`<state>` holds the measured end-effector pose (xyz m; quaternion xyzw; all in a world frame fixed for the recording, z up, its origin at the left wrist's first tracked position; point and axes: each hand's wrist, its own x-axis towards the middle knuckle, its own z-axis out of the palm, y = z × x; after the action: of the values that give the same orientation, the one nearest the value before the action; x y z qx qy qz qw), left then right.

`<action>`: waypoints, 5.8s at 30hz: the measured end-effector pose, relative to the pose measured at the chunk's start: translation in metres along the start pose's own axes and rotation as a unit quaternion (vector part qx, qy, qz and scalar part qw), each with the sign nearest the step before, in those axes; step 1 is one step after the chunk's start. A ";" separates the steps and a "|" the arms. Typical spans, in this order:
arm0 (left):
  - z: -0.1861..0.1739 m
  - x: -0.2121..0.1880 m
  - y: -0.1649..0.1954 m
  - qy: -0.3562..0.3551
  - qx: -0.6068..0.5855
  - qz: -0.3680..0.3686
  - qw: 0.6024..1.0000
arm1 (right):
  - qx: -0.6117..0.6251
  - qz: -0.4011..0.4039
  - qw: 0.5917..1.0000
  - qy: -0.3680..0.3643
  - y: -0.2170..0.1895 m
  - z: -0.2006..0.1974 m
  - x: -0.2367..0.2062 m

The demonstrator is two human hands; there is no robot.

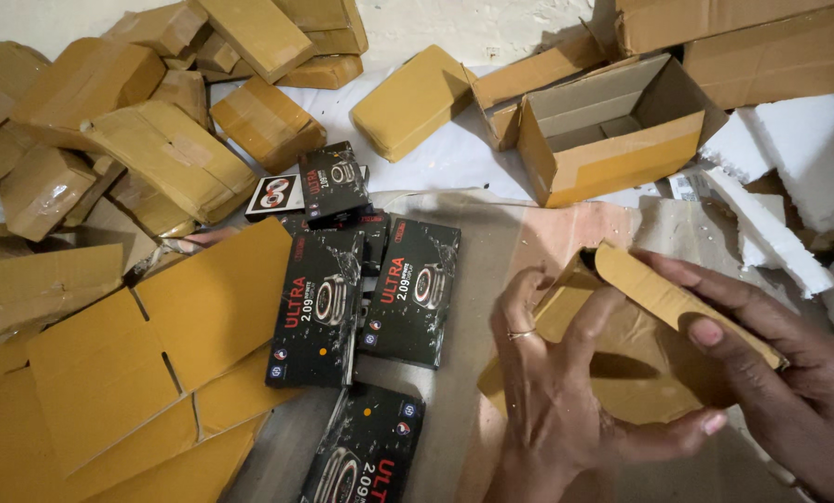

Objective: The person folds and assembles yellow cardboard boxes on a cloth-covered work surface, places black retail product boxes inside them, and closes the flaps, setting finished packed boxes aside with the others.

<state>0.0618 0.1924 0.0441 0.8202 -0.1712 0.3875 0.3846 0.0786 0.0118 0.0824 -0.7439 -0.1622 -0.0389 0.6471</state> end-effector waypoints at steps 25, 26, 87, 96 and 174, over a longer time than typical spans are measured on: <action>0.002 -0.005 -0.004 -0.016 -0.063 -0.001 0.998 | -0.051 0.071 0.995 0.052 -0.004 0.002 -0.004; 0.002 -0.005 -0.003 -0.015 -0.070 0.001 0.997 | -0.051 0.076 0.994 0.052 -0.003 0.002 -0.004; 0.027 0.000 -0.030 -0.292 0.126 -0.090 0.944 | -0.265 0.190 0.945 0.020 0.066 -0.048 0.043; 0.032 -0.001 -0.030 -0.453 0.157 -0.257 0.839 | -0.305 0.153 0.940 0.022 0.138 -0.079 0.055; 0.138 -0.008 -0.083 0.124 -0.350 -0.458 0.808 | -0.114 0.229 0.966 -0.041 0.171 -0.159 0.063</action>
<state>0.1748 0.1406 -0.0591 0.5582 0.1493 0.1781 0.7965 0.2123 -0.1504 -0.0380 -0.8311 -0.0086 0.1223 0.5424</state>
